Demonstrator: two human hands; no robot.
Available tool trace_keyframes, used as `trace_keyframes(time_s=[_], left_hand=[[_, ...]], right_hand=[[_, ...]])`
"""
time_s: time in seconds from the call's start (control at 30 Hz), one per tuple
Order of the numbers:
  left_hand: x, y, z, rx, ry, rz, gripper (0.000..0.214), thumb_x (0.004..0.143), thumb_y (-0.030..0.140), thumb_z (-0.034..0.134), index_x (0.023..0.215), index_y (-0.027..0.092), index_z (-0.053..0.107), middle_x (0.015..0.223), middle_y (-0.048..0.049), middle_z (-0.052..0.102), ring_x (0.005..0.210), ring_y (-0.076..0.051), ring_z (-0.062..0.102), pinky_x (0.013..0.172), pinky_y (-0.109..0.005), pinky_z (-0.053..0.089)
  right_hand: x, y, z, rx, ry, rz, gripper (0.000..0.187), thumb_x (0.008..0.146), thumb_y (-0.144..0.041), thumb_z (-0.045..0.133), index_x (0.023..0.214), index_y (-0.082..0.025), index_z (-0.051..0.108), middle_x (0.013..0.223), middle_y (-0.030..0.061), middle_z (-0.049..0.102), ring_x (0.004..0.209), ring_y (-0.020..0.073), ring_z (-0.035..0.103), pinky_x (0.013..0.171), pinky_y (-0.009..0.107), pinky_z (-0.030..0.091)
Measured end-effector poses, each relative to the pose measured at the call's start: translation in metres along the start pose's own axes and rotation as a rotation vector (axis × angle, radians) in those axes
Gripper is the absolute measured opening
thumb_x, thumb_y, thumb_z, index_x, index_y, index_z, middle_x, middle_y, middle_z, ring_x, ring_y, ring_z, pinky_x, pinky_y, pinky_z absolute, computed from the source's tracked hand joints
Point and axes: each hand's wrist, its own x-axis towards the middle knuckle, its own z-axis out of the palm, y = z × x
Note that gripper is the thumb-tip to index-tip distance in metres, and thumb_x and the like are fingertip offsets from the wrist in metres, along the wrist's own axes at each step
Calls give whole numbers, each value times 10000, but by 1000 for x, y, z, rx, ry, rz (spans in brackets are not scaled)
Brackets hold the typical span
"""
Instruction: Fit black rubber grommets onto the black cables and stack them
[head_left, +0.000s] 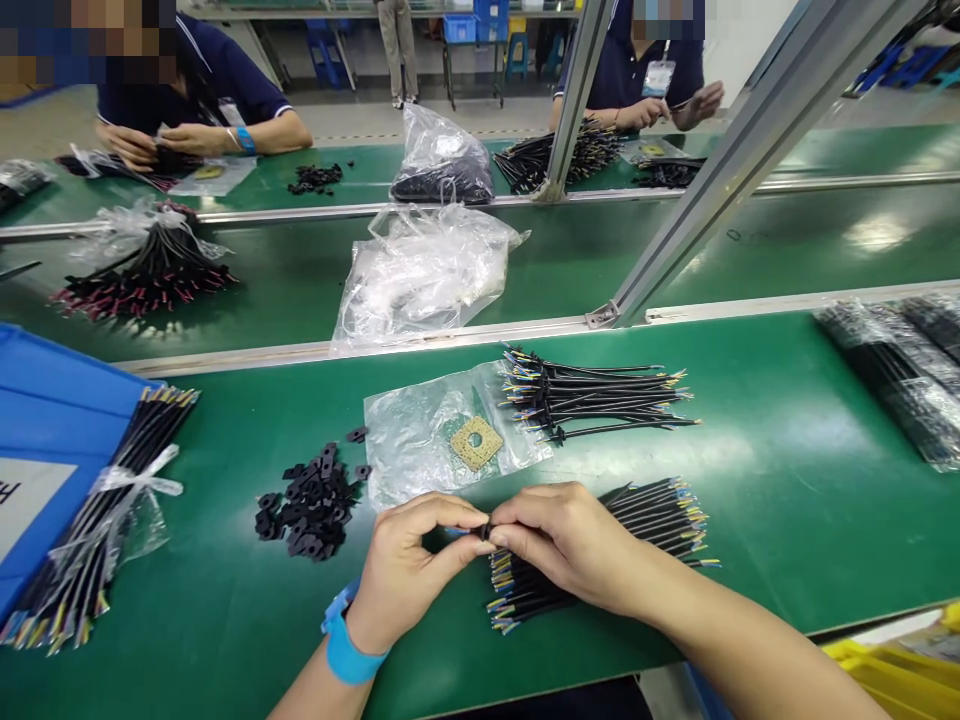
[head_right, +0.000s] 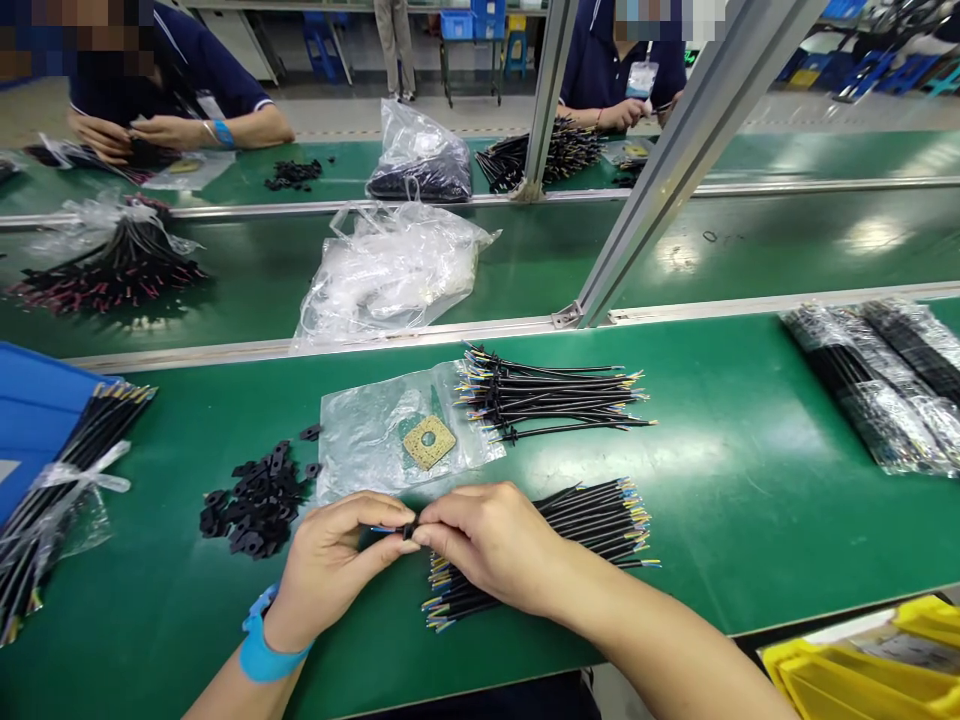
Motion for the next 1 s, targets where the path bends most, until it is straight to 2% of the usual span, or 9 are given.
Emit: trace_keyframes(time_s=[0.13, 0.37, 0.47, 0.53, 0.63, 0.7, 0.77, 0.83, 1.0], left_hand=[[0, 2, 0, -30, 29, -52, 114, 697, 227, 895, 781, 257, 824, 747, -57, 784, 683, -216, 735, 660, -300, 585], [-1, 1, 2, -62, -10, -67, 94, 702, 241, 888, 776, 267, 837, 721, -72, 779, 661, -231, 724, 644, -321, 577], [-3, -5, -7, -93, -47, -55, 282, 630, 322, 945, 886, 260, 846, 781, -79, 791, 730, -253, 735, 713, -336, 587], [-2, -11, -19, -64, 38, -47, 427, 667, 420, 920, 1046, 248, 826, 908, -93, 805, 866, -279, 748, 833, -358, 584], [6, -22, -41, 291, 411, -63, 379, 898, 447, 708, 1215, 245, 756, 1147, -105, 772, 1106, -290, 697, 1037, -409, 497], [13, -30, -53, 597, 534, -69, 425, 958, 438, 609, 1302, 209, 708, 1309, -149, 706, 1280, -335, 604, 1136, -479, 400], [19, -39, -59, 809, 515, -91, 523, 975, 442, 556, 1410, 162, 628, 1445, -198, 614, 1425, -396, 469, 1184, -557, 305], [21, -49, -61, 927, 451, -123, 550, 988, 423, 514, 1462, 151, 577, 1472, -207, 591, 1477, -424, 394, 1193, -602, 248], [20, -64, -65, 1073, 360, -71, 356, 999, 345, 483, 1191, 202, 747, 1142, -163, 765, 1275, -400, 595, 1125, -572, 306]], right_hand=[[0, -1, -5, -18, 16, -6, 210, 1038, -273, 556, 996, -156, 725, 807, 23, 712, 683, 109, 620, 655, 214, 466], [1, -5, -5, 101, -89, 64, 249, 1049, -269, 518, 923, -171, 708, 738, -7, 668, 614, 82, 561, 585, 194, 417], [2, -7, -7, 64, -53, 38, 240, 1054, -274, 517, 940, -170, 700, 729, -10, 661, 608, 80, 560, 586, 190, 424], [1, -6, -12, -22, 6, -6, 224, 1056, -273, 518, 974, -166, 697, 757, -1, 676, 628, 85, 581, 603, 195, 446], [-3, 2, -28, -266, 125, -77, 183, 1047, -254, 534, 1017, -162, 690, 839, 28, 719, 704, 115, 637, 662, 227, 496], [-6, 14, -42, -483, 196, -97, 170, 1039, -237, 538, 1049, -162, 691, 896, 54, 741, 775, 153, 667, 728, 278, 528], [-9, 30, -57, -651, 215, -91, 209, 1042, -221, 505, 1105, -164, 697, 964, 82, 754, 848, 190, 687, 796, 336, 544], [-11, 45, -69, -745, 179, -66, 250, 1040, -200, 481, 1151, -163, 703, 1012, 98, 757, 881, 212, 698, 811, 367, 545], [-13, 62, -82, -823, 87, 31, 241, 1019, -167, 532, 1154, -192, 729, 1017, 78, 758, 888, 196, 707, 819, 346, 503]])
